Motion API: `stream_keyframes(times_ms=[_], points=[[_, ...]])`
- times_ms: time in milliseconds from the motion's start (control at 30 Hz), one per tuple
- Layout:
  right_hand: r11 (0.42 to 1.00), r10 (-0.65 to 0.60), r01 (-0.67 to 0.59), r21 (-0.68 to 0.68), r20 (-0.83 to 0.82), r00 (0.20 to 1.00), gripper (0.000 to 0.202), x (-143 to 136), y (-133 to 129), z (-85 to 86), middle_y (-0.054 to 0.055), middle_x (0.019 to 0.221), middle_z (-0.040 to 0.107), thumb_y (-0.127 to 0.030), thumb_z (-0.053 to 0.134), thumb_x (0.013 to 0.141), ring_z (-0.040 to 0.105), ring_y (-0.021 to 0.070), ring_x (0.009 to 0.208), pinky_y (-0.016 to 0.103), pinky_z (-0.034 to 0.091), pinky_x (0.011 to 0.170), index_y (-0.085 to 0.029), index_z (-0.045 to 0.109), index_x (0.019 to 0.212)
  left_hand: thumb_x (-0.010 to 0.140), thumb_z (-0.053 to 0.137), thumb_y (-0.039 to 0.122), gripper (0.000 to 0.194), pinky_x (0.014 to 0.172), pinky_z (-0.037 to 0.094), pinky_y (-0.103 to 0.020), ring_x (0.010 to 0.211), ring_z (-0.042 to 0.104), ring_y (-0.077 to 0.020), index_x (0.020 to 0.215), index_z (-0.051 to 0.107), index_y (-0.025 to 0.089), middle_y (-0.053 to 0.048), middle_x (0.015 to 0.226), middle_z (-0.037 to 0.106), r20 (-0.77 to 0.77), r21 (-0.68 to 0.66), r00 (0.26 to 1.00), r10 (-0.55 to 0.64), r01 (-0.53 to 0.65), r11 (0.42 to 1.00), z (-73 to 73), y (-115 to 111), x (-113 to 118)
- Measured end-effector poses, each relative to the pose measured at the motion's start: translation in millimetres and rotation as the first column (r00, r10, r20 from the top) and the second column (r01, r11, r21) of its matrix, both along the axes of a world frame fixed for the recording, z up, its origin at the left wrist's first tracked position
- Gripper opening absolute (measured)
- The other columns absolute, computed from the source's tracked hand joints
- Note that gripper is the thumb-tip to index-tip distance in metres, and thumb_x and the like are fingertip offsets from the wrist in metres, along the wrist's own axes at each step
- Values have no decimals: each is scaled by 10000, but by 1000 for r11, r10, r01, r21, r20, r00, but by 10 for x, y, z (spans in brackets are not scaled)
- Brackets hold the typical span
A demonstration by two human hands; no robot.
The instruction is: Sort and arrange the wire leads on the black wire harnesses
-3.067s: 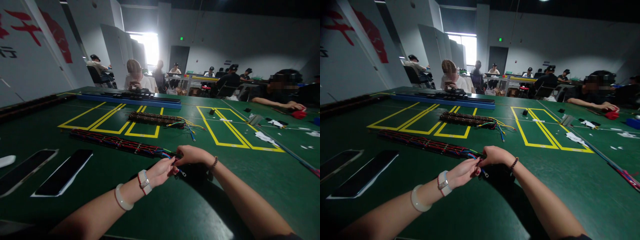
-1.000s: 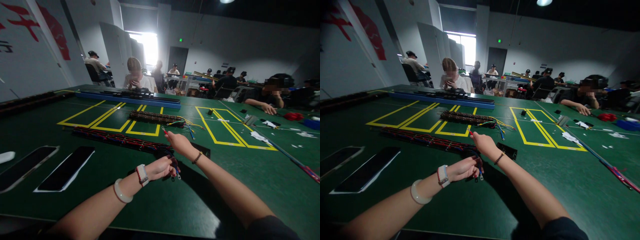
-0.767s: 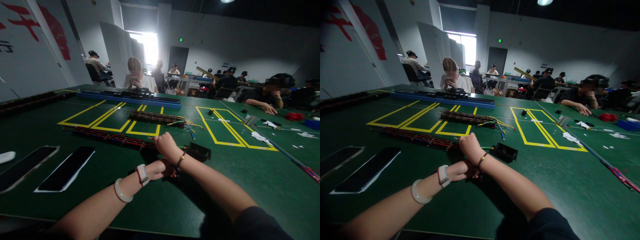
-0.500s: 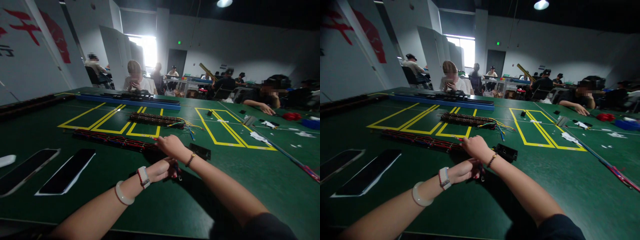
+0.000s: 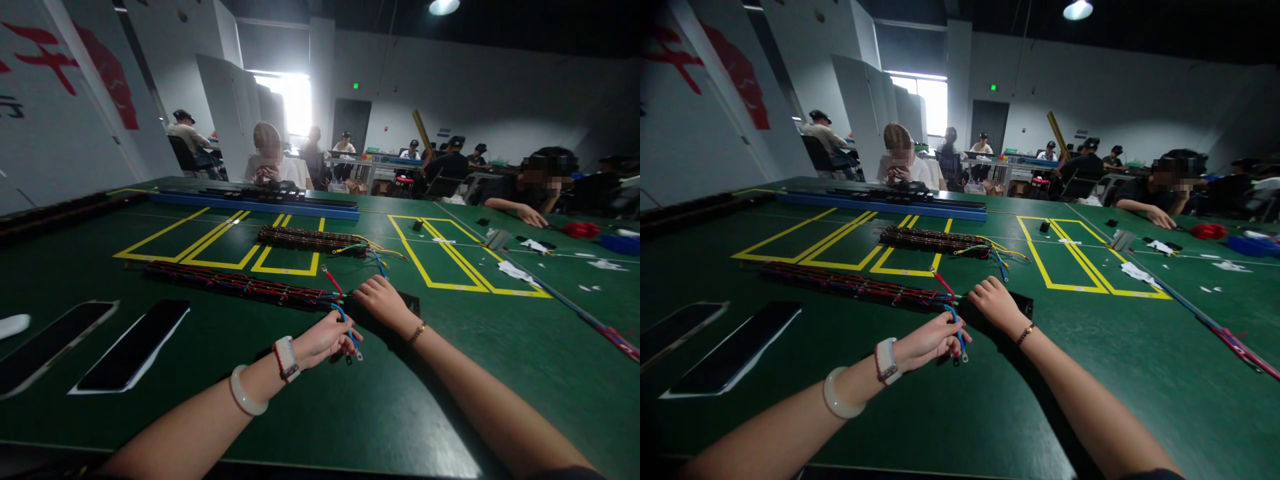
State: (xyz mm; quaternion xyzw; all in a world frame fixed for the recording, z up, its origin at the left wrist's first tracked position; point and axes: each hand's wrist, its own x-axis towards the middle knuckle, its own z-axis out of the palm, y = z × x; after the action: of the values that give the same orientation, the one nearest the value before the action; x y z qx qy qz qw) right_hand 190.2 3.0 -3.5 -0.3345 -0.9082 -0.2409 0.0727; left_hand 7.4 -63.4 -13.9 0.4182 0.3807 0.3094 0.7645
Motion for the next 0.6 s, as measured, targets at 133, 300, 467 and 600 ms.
stream_keyframes(times_ms=[133,300,467,600], points=[[999,-16,14,38,48,999,139,-55,-65,-30,56,807,596,-136,507,887,491,200,782,356,315,848,-158,620,964,912,439,255,106,515,398,-197,496,568,-62,910,374,171,-8,752,611,-171,88,985,23,-8,996,70,-34,-3],[998,-58,57,25,27,998,104,-84,-84,-83,55,831,593,-130,514,878,491,199,781,344,325,828,-162,603,920,868,486,420,260,380,255,-177,344,385,-38,845,409,173,47,581,549,-441,227,897,8,103,968,136,45,-92],[998,-67,67,0,6,998,92,-61,-62,-117,56,863,588,-135,512,881,491,197,796,334,330,824,-173,585,920,849,482,403,253,405,289,-200,357,395,-72,776,495,161,42,502,517,-664,338,748,12,286,897,195,149,-196],[998,-65,65,-17,5,998,89,-50,-51,-125,50,859,579,-134,509,881,485,194,791,330,333,822,-178,577,919,868,440,332,227,552,401,-252,583,591,-164,789,560,157,-44,660,620,-835,508,485,260,495,705,227,120,-210]])
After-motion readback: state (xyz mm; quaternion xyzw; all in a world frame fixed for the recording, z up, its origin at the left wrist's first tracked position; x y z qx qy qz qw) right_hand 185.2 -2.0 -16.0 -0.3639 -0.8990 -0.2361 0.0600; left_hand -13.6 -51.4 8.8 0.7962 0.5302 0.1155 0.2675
